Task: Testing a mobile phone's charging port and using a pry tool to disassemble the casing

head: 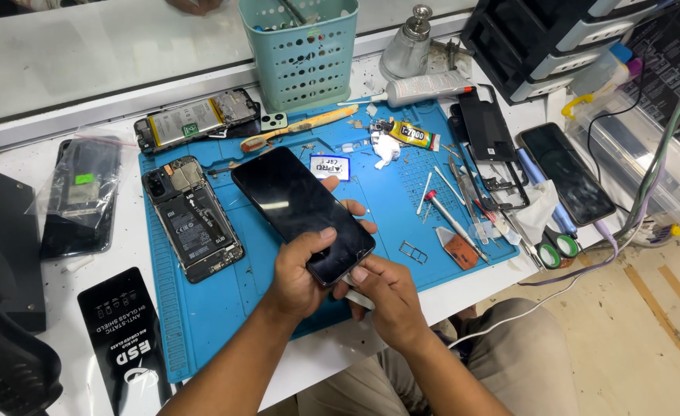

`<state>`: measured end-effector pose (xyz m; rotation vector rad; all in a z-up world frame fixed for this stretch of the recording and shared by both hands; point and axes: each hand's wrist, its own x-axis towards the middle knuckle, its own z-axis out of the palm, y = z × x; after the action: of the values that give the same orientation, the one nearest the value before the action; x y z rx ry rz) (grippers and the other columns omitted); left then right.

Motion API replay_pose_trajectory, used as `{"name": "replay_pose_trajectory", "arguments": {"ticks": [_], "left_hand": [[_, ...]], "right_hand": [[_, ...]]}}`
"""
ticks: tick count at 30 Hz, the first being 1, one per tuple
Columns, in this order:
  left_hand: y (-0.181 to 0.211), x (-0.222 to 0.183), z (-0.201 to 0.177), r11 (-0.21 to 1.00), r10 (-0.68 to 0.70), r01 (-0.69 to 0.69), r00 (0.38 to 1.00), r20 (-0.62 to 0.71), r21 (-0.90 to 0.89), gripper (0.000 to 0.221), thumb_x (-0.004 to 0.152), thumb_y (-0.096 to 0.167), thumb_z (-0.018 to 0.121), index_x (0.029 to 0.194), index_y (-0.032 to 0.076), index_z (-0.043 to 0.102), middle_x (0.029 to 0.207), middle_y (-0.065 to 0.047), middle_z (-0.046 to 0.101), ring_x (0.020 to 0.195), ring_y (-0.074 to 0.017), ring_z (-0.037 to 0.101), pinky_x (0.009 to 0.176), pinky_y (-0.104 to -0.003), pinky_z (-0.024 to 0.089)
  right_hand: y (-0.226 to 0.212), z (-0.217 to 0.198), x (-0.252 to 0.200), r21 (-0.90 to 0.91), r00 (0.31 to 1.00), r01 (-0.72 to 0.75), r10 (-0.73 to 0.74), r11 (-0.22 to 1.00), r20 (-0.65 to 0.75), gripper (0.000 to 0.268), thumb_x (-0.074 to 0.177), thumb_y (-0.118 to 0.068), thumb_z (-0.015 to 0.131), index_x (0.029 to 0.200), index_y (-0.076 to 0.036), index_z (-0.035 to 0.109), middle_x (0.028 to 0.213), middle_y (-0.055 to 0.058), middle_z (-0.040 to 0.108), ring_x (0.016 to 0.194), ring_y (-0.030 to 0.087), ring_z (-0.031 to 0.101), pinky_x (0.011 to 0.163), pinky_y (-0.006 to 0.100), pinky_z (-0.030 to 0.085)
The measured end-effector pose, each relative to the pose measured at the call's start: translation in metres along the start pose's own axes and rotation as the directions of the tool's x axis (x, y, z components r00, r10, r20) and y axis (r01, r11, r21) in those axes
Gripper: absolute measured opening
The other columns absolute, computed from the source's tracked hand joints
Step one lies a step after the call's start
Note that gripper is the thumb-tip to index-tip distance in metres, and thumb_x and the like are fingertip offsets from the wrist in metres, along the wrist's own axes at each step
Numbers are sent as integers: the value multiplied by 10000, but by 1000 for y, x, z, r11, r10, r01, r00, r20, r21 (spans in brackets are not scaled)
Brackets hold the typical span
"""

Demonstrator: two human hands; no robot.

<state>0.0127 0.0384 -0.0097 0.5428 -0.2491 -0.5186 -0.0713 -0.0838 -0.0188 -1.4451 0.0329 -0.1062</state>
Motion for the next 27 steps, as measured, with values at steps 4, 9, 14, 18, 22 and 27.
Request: {"name": "replay_pose_trajectory", "arguments": {"ticks": [4, 9, 14, 18, 22, 27], "left_hand": [[3, 1, 4, 999, 16, -17, 1000, 16, 36, 695, 884, 144, 618, 1532, 69, 378, 1207, -226, 620, 1082, -394, 685, 875, -468, 587], [2, 2, 2, 999, -36, 36, 999, -19, 17, 734, 853, 105, 594, 1551, 90, 366, 1233, -239, 621, 1128, -404, 671, 893, -467, 579], [4, 1, 5, 998, -47, 48, 998, -36, 27, 745, 881, 91, 565, 1586, 105, 324, 1263, -249, 611, 1128, -396, 670, 389, -339, 541], [5, 2, 5, 996, -21, 23, 999, -25, 85, 719, 874, 96, 578, 1564, 99, 372, 1259, -239, 635, 1131, -398, 670, 948, -488, 567], [5, -1, 7, 997, -26, 29, 999, -40, 68, 744, 867, 103, 587, 1576, 112, 363, 1267, -242, 637, 1098, -366, 667, 858, -459, 591], [5, 1, 4, 992, -6, 11, 999, -42, 129, 748, 852, 127, 593, 1570, 81, 391, 1200, -231, 677, 986, -300, 672, 881, -418, 564]], "right_hand": [[-4, 1, 0, -17, 1000, -4, 4, 1000, -4, 370, 982, -288, 546, 797, -12, 708, 750, 92, 724, 461, 181, 583, 467, 267, 464], [-7, 2, 0, -4, 1000, 0, 0, 1000, -17, 357, 982, -258, 514, 794, -12, 692, 738, 87, 714, 460, 177, 568, 457, 269, 456], [-7, 1, 0, 10, 1000, 6, -6, 1000, -26, 360, 977, -261, 520, 789, -8, 694, 712, 98, 705, 442, 183, 563, 444, 268, 448], [-6, 1, 0, 55, 1000, -2, 3, 999, -26, 380, 998, -255, 503, 799, 9, 691, 741, 112, 711, 463, 183, 563, 447, 271, 452], [-4, 0, -2, 59, 999, -9, 11, 998, -32, 378, 999, -266, 511, 808, 6, 691, 741, 109, 712, 457, 178, 559, 445, 266, 443], [-1, -2, -1, 69, 999, -21, 24, 997, -40, 319, 984, -255, 563, 830, 3, 671, 730, 119, 700, 427, 193, 560, 403, 259, 443]]}}
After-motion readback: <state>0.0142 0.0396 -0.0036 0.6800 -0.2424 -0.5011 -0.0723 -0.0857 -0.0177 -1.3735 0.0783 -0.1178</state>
